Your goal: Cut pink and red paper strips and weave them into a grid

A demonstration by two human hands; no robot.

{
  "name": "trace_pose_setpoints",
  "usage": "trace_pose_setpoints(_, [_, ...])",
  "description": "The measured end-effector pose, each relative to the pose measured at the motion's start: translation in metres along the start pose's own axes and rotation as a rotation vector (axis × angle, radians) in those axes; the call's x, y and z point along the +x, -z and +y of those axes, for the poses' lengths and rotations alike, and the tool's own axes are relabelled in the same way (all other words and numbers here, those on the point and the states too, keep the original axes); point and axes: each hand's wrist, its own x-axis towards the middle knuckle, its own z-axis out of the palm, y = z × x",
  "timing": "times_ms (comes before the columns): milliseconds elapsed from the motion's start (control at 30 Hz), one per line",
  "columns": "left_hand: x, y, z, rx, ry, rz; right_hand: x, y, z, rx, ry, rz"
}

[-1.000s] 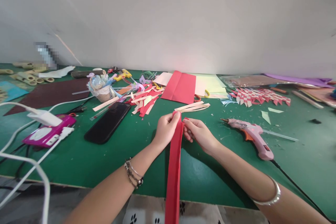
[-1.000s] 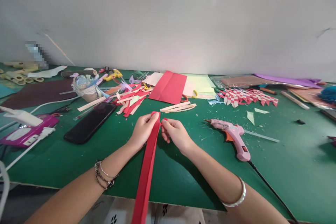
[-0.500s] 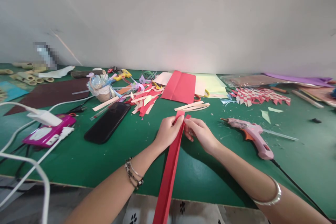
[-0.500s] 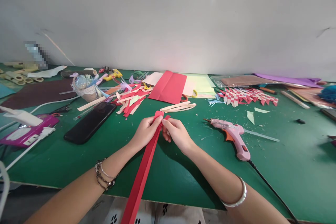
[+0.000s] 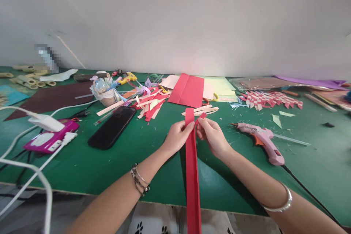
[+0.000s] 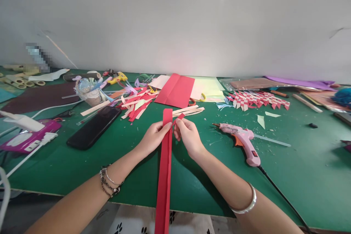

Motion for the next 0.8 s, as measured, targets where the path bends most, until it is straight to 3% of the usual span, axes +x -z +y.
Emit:
trace_pose_setpoints(100, [-0.0001, 0.0006, -0.0001, 0.050, -0.001, 0.056, -0.0009, 0.0010, -0.0032, -0.044, 0.021, -0.058])
trace_pose_setpoints(267, [-0.0010, 0.0028, 0.0015, 0.034, -0.012, 0.032, -0.0028, -0.0008, -0.0054, -0.166, 0.015, -0.136])
trace_pose_setpoints(467, [-0.0012, 0.0022, 0.0029, -0.029, -0.048, 0.099, -0.0022, -0.0007, -0.0048, -0.058, -0.019, -0.199])
trace_pose_setpoints(667, [0.0004, 0.0052, 0.0041, -0.037, -0.009, 0.239, -0.0022, -0.0002, -0.0049, -0.047, -0.092, -0.157])
trace_pose_setpoints(733, [-0.0004, 0.0060, 0.0062, -0.034, 0.033, 0.203, -0.0015, 0.0004, -0.0040, -0.046, -0.088, -0.124])
trace_pose_setpoints(800, [-0.0019, 0.0054, 0.0075, -0.039, 0.056, 0.062, -0.0007, 0.0012, -0.0031, -0.018, -0.057, -0.098])
